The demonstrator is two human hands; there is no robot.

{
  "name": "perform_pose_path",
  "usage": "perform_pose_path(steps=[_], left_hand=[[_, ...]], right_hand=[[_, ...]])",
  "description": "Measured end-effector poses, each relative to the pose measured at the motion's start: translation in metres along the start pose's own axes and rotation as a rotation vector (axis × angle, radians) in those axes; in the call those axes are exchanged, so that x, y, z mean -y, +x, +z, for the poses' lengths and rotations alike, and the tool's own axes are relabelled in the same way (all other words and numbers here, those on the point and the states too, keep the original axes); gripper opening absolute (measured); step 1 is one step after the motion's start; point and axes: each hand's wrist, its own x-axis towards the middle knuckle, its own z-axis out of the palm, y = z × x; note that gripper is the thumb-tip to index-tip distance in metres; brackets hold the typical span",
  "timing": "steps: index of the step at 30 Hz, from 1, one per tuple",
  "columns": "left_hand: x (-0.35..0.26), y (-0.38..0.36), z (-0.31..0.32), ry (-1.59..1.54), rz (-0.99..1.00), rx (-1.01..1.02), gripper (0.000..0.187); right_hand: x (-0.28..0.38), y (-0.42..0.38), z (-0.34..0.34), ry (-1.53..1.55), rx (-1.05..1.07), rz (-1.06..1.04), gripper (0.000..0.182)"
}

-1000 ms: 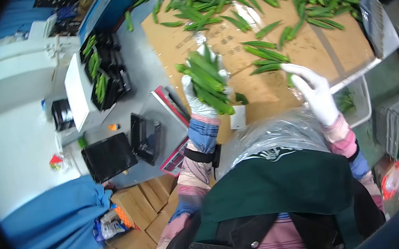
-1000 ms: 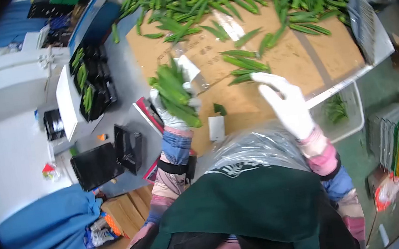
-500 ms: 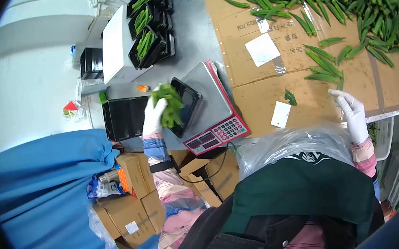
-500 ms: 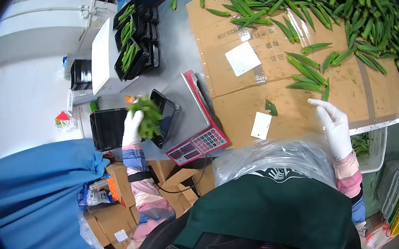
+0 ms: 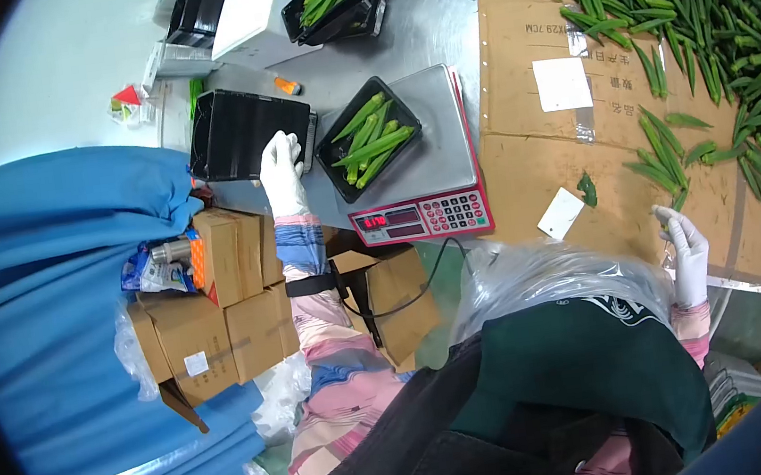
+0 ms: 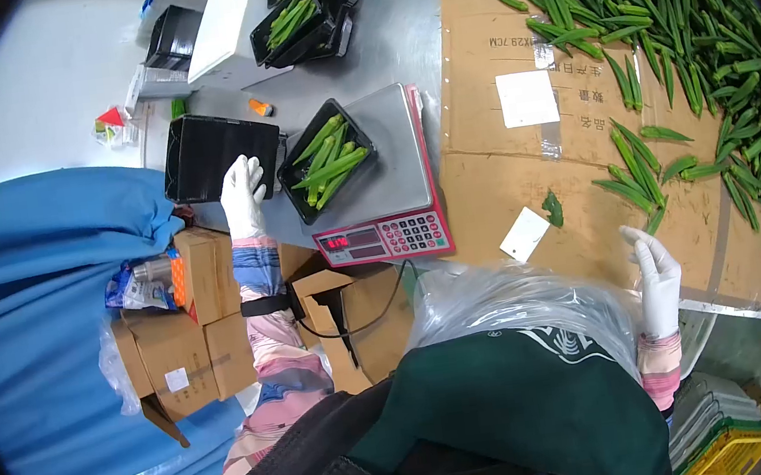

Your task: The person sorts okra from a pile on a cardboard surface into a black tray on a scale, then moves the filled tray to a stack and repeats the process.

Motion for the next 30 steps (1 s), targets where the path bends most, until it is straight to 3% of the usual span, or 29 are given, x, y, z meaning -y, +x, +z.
perform_pose_path(steps=[2, 4, 7, 8, 11, 15, 17, 19, 23, 26, 29, 30], left_hand=[[0.012, -0.003, -0.003, -0.086, -0.107, -0.059, 0.045], [0.061, 0.008, -0.016, -0.049, -0.167, 0.041, 0.041], [0.084, -0.005, 0.006, 0.117, 0.124, 0.097, 0.05], [0.086, -0.009, 0.01, -0.028, 0.154, 0.189, 0.053], [0.052, -0.033, 0.039, -0.063, -0.028, 0.224, 0.056], [0.075, -0.008, 0.05, -0.097, 0.09, 0.303, 0.051], [0.08, -0.002, 0.055, -0.023, 0.145, 0.226, 0.048], [0.076, -0.002, 0.059, -0.009, 0.179, 0.15, 0.048], [0.051, -0.018, 0.062, 0.052, 0.341, 0.055, 0.048], [0.0, -0.064, 0.076, 0.101, 0.478, -0.046, 0.04], [-0.029, -0.102, 0.097, 0.04, 0.496, 0.071, 0.029], [-0.045, -0.122, 0.11, 0.118, 0.51, 0.113, 0.026]], right_hand=[[-0.005, 0.001, -0.001, -0.036, 0.014, 0.011, 0.034], [-0.006, 0.005, -0.004, -0.06, 0.041, -0.021, 0.033], [-0.011, 0.017, -0.023, -0.162, -0.02, -0.009, 0.031], [-0.014, 0.02, -0.029, -0.141, -0.069, -0.026, 0.031], [-0.047, 0.038, -0.055, -0.172, -0.223, 0.028, 0.027], [-0.089, 0.072, -0.075, -0.379, -0.316, -0.036, 0.025], [-0.087, 0.084, -0.062, -0.531, -0.365, -0.031, 0.026], [-0.088, 0.097, -0.051, -0.824, -0.412, -0.204, 0.03], [-0.087, 0.115, -0.043, -1.014, -0.381, -0.025, 0.034], [-0.081, 0.111, -0.046, -0.399, -0.227, 0.01, 0.031], [-0.037, 0.084, -0.031, 0.144, 0.039, 0.123, 0.031], [-0.027, 0.078, -0.023, 0.193, 0.108, 0.099, 0.031]])
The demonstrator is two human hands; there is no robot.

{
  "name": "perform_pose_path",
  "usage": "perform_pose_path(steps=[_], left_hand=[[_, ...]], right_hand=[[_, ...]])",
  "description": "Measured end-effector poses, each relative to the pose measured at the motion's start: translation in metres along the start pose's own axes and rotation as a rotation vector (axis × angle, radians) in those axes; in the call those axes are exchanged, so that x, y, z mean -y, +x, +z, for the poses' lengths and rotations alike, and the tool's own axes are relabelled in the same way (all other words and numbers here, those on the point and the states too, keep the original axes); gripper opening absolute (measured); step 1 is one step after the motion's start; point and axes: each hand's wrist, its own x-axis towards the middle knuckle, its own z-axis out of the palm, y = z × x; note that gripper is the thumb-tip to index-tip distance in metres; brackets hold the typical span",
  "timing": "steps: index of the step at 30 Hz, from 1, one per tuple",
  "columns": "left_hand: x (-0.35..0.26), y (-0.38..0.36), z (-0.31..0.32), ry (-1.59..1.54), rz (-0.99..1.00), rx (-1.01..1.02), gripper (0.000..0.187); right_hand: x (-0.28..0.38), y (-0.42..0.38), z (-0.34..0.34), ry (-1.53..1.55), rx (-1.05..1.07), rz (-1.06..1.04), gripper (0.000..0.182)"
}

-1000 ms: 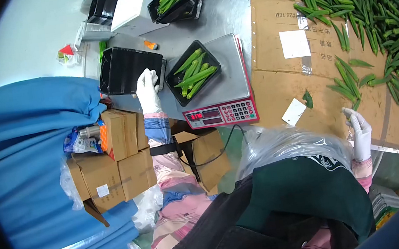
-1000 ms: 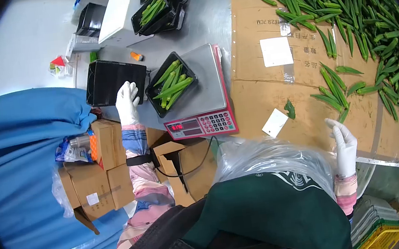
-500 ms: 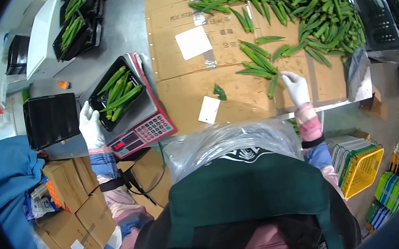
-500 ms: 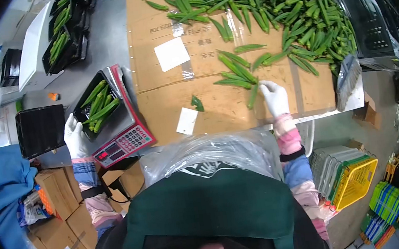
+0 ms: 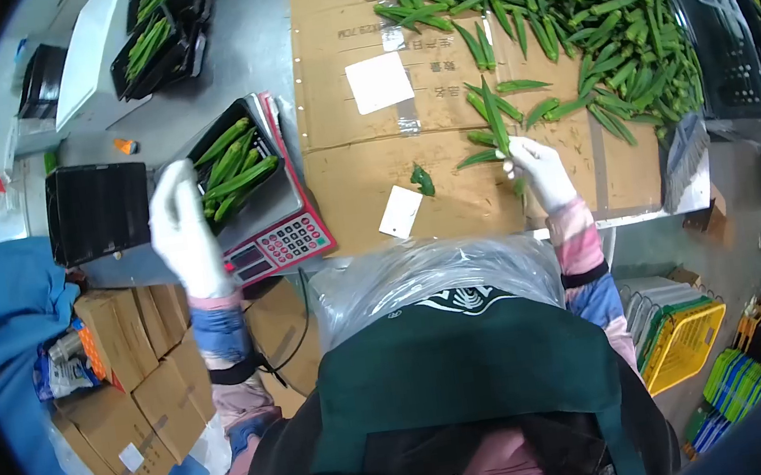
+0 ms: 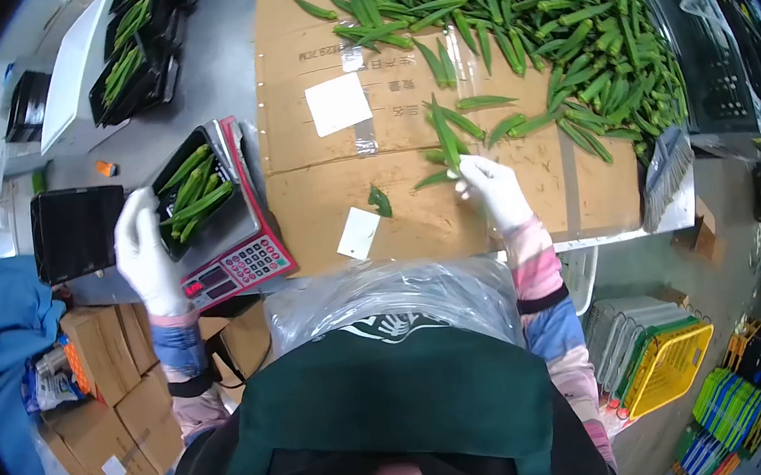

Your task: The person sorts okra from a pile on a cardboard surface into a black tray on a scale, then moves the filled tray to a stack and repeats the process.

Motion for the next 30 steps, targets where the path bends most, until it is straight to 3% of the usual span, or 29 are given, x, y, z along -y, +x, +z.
perform_pose_path(steps=[1, 3, 7, 9, 11, 13, 16, 20, 24, 25, 30], left_hand=[[-0.022, -0.011, 0.016, 0.065, 0.011, 0.058, 0.024], [-0.05, -0.036, 0.045, -0.156, -0.11, 0.271, 0.024], [-0.055, -0.08, 0.094, -0.332, -0.139, 0.71, 0.025], [-0.066, -0.103, 0.113, -0.639, -0.461, 0.818, 0.029], [-0.078, -0.11, 0.124, -0.57, -0.339, 0.87, 0.032], [-0.084, -0.111, 0.129, -0.88, -0.589, 0.969, 0.033], [-0.079, -0.1, 0.124, -0.767, -0.536, 0.824, 0.03], [-0.033, -0.054, 0.088, 0.031, 0.16, 0.328, 0.028], [0.02, -0.009, 0.024, 0.556, 0.247, 0.107, 0.03], [0.044, -0.001, 0.007, 0.58, 0.298, 0.142, 0.034], [0.075, 0.011, -0.054, 0.578, 0.147, -0.036, 0.031]], right_hand=[[0.005, -0.006, 0.01, 0.044, 0.075, -0.019, 0.032], [0.012, -0.016, 0.031, 0.162, 0.209, -0.034, 0.034], [0.02, -0.029, 0.063, 0.432, 0.407, 0.009, 0.038], [0.025, -0.035, 0.073, 0.469, 0.465, 0.032, 0.038], [0.03, -0.044, 0.08, 0.366, 0.451, 0.062, 0.035], [0.027, -0.043, 0.085, 0.173, 0.453, 0.062, 0.033], [0.04, -0.047, 0.098, -0.026, 0.383, 0.058, 0.031], [0.023, -0.04, 0.092, -0.02, 0.277, 0.078, 0.031], [0.011, -0.031, 0.08, 0.124, 0.187, 0.092, 0.03], [0.01, -0.028, 0.078, 0.13, 0.179, 0.091, 0.03], [0.005, -0.026, 0.076, 0.148, 0.149, 0.12, 0.029]])
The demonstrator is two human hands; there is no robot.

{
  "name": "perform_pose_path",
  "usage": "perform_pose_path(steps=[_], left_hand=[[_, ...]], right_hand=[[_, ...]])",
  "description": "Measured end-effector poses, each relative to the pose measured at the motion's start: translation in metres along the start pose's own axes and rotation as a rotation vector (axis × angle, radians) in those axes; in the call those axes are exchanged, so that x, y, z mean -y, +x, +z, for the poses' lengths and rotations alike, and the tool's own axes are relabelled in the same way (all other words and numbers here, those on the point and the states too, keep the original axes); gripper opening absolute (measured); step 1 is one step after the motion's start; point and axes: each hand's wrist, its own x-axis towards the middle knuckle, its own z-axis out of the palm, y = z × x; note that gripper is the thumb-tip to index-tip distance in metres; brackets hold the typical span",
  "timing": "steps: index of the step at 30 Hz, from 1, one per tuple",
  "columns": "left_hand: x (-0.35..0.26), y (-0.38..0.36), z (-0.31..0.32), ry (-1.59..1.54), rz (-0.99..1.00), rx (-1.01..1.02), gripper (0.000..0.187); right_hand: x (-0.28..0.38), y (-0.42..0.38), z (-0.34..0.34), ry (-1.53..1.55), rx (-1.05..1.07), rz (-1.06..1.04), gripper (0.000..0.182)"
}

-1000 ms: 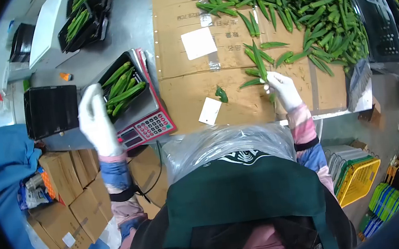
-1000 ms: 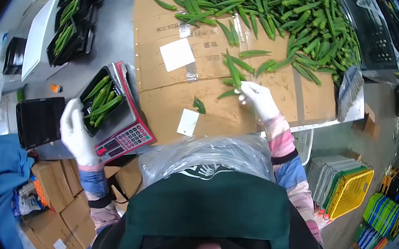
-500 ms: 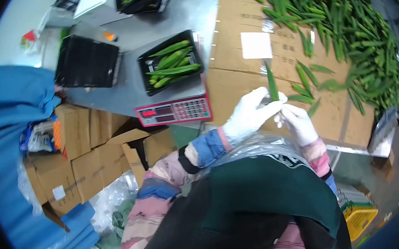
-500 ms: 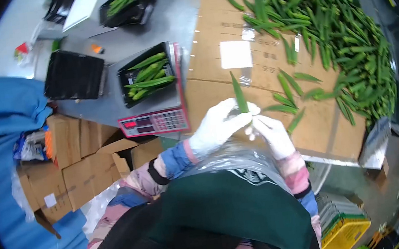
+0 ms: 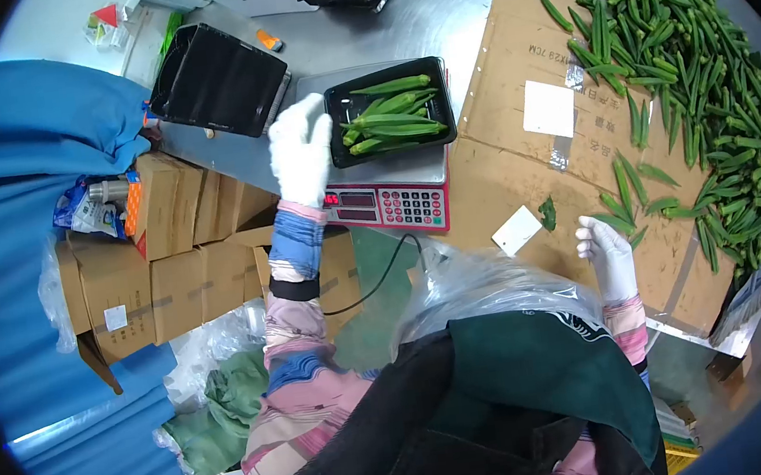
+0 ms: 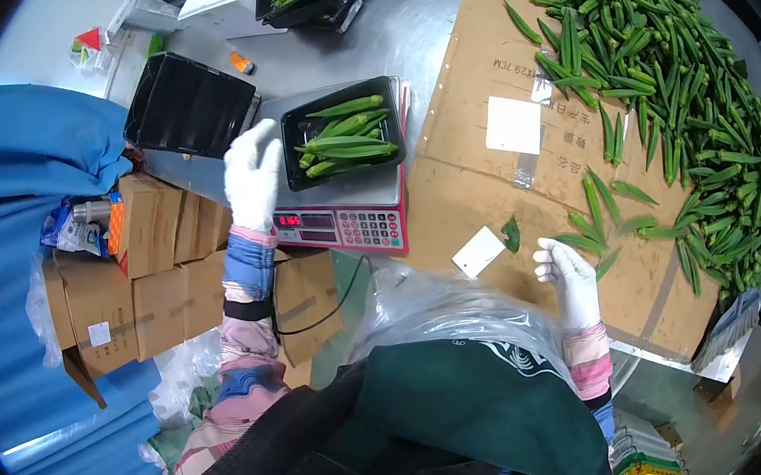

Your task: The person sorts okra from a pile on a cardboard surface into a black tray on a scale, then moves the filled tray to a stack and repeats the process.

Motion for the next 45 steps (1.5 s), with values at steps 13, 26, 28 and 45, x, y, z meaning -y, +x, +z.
perform_pose_path(steps=[13, 26, 28, 45], left_hand=[[0.057, -0.029, -0.001, -0.449, -0.481, -0.039, 0.029], [0.022, -0.044, 0.03, -0.727, -0.767, 0.271, 0.037], [0.013, -0.041, 0.03, -0.774, -0.759, 0.311, 0.031], [0.157, 0.159, 0.078, -0.739, -0.875, 0.264, 0.022]], right_hand=[[-0.005, 0.0, -0.002, -0.032, -0.037, 0.077, 0.029], [-0.009, 0.0, 0.005, -0.017, -0.061, 0.096, 0.028], [-0.009, 0.001, 0.007, -0.015, -0.067, 0.097, 0.028], [-0.021, 0.009, 0.016, -0.062, -0.124, 0.11, 0.026]])
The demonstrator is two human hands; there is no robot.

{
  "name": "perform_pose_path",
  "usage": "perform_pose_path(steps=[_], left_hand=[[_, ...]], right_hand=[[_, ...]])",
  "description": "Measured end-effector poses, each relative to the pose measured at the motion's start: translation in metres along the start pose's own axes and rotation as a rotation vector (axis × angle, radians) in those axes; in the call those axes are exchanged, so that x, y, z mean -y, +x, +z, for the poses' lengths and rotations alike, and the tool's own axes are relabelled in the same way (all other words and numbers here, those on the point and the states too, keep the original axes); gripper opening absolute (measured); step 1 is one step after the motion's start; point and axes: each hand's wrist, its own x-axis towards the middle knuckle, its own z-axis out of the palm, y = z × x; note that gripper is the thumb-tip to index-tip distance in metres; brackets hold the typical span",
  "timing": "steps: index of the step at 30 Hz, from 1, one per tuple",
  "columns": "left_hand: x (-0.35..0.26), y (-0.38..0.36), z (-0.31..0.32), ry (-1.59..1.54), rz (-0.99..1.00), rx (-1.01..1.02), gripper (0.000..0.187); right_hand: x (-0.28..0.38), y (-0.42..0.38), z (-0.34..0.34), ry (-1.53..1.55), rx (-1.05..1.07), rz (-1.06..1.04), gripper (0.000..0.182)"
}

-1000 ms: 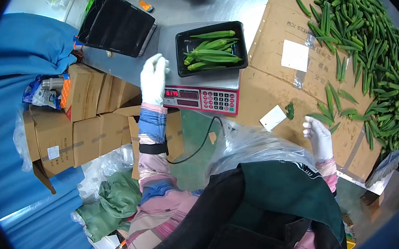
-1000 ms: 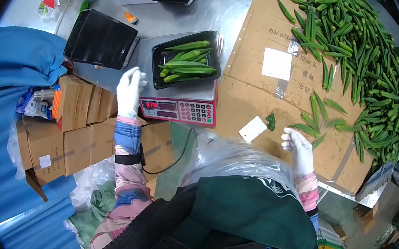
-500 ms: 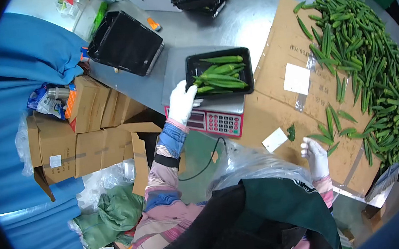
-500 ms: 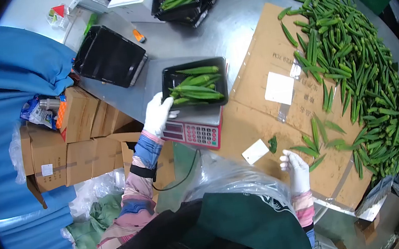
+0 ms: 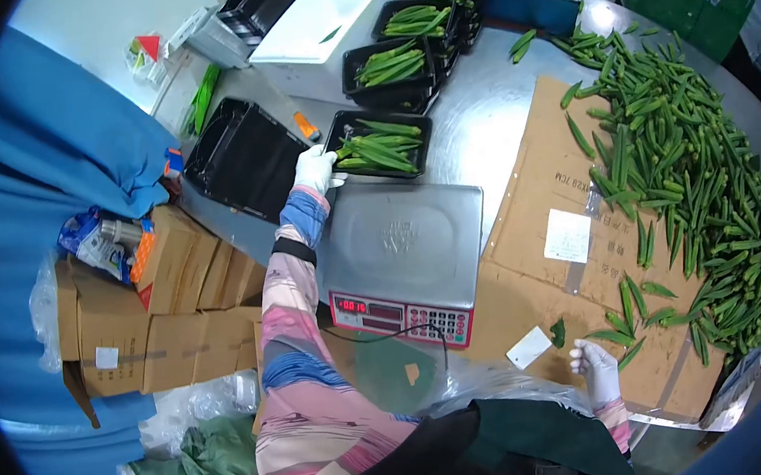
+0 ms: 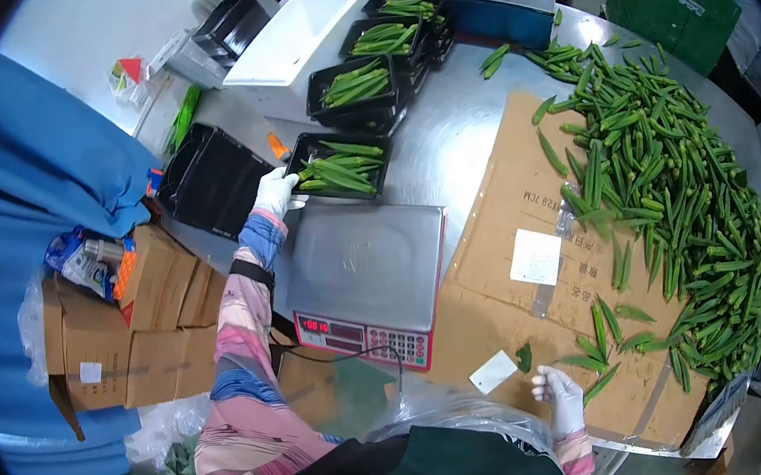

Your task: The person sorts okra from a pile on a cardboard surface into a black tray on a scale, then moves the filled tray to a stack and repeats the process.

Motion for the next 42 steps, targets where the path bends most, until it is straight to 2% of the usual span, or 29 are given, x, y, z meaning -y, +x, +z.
perform_pose_path(steps=[2, 4, 5, 8, 9, 11, 12, 14, 15, 17, 18, 19, 20, 21, 22, 24, 26, 29, 31, 33, 36, 37, 39, 40, 41, 42], left_hand=[[0.003, 0.032, -0.001, 0.048, -0.076, -0.021, 0.025], [0.015, 0.056, 0.005, 0.038, -0.16, -0.139, 0.028], [0.029, 0.072, 0.006, -0.074, -0.243, -0.166, 0.037], [0.053, 0.083, 0.008, 0.267, -0.167, -0.267, 0.045], [0.055, 0.082, 0.007, 0.3, -0.082, -0.295, 0.055], [0.064, 0.074, 0.01, 0.24, 0.271, -0.287, 0.052], [0.048, 0.047, 0.012, 0.211, 0.447, -0.275, 0.05], [-0.002, -0.023, 0.01, 0.209, 0.761, -0.376, 0.043], [-0.029, -0.054, 0.003, 0.427, 0.952, -0.479, 0.04], [-0.082, -0.114, -0.011, 0.874, 1.29, -0.883, 0.034], [-0.104, -0.138, -0.024, 1.065, 1.039, -0.855, 0.029], [-0.113, -0.151, -0.034, 1.202, 0.938, -0.913, 0.026], [-0.102, -0.134, -0.065, 1.085, 1.009, -0.917, 0.032], [-0.078, -0.1, -0.114, 1.096, 0.815, -0.807, 0.039], [-0.066, -0.082, -0.148, 0.98, 0.573, -0.622, 0.044], [-0.033, -0.033, -0.216, 0.886, 0.66, -0.447, 0.046], [-0.035, -0.01, -0.235, 0.801, 0.564, -0.398, 0.046], [-0.031, 0.045, -0.275, 0.415, 0.472, -0.255, 0.041], [-0.026, 0.062, -0.294, 0.392, 0.499, -0.281, 0.037], [-0.041, 0.044, -0.275, 0.263, 0.455, -0.359, 0.034], [-0.05, 0.041, -0.281, 0.543, 0.926, -0.957, 0.033], [-0.054, 0.01, -0.247, 0.495, 0.932, -0.94, 0.033], [-0.071, -0.071, -0.158, 0.397, 0.943, -0.906, 0.035], [-0.062, -0.086, -0.126, 0.467, 1.136, -0.784, 0.027], [-0.058, -0.129, -0.073, 0.481, 1.175, -0.62, 0.022], [-0.049, -0.159, -0.037, 0.509, 1.1, -0.409, 0.019]], right_hand=[[-0.001, -0.001, 0.002, -0.016, -0.018, 0.015, 0.026], [0.0, -0.001, 0.005, -0.003, -0.032, 0.025, 0.026], [0.0, -0.001, 0.005, -0.001, -0.038, 0.028, 0.026], [0.002, -0.003, 0.008, 0.002, -0.04, 0.027, 0.027], [0.003, -0.003, 0.009, 0.003, -0.036, 0.023, 0.027], [0.003, -0.001, 0.01, -0.025, -0.036, 0.027, 0.028], [0.001, -0.001, 0.01, -0.034, -0.04, 0.033, 0.029], [-0.001, 0.003, 0.009, -0.097, -0.035, 0.037, 0.03], [0.011, -0.002, 0.017, -0.179, -0.002, -0.012, 0.032], [0.017, -0.006, 0.024, -0.19, 0.001, -0.047, 0.031], [0.02, -0.007, 0.024, -0.137, 0.017, -0.014, 0.03], [0.018, -0.008, 0.02, -0.109, 0.0, -0.021, 0.029], [0.017, -0.008, 0.018, -0.062, -0.009, -0.01, 0.029], [0.012, -0.005, 0.012, -0.068, -0.007, -0.015, 0.028], [0.006, -0.003, 0.005, -0.046, -0.022, -0.012, 0.028], [-0.003, -0.004, -0.008, -0.07, -0.053, -0.045, 0.028], [-0.011, -0.007, -0.026, -0.088, -0.099, -0.038, 0.028], [-0.028, -0.023, -0.053, -0.11, -0.185, -0.066, 0.027], [-0.044, -0.034, -0.073, -0.113, -0.244, -0.052, 0.027], [-0.067, -0.042, -0.094, -0.125, -0.302, -0.049, 0.03], [-0.067, -0.051, -0.11, -0.199, -0.393, -0.02, 0.031], [-0.071, -0.044, -0.116, -0.193, -0.445, -0.061, 0.031], [-0.067, -0.026, -0.125, -0.419, -0.575, -0.227, 0.028], [-0.06, -0.015, -0.126, -0.533, -0.638, -0.311, 0.027], [-0.052, -0.002, -0.125, -0.621, -0.714, -0.421, 0.025], [-0.043, 0.012, -0.122, -0.708, -0.788, -0.532, 0.023]])
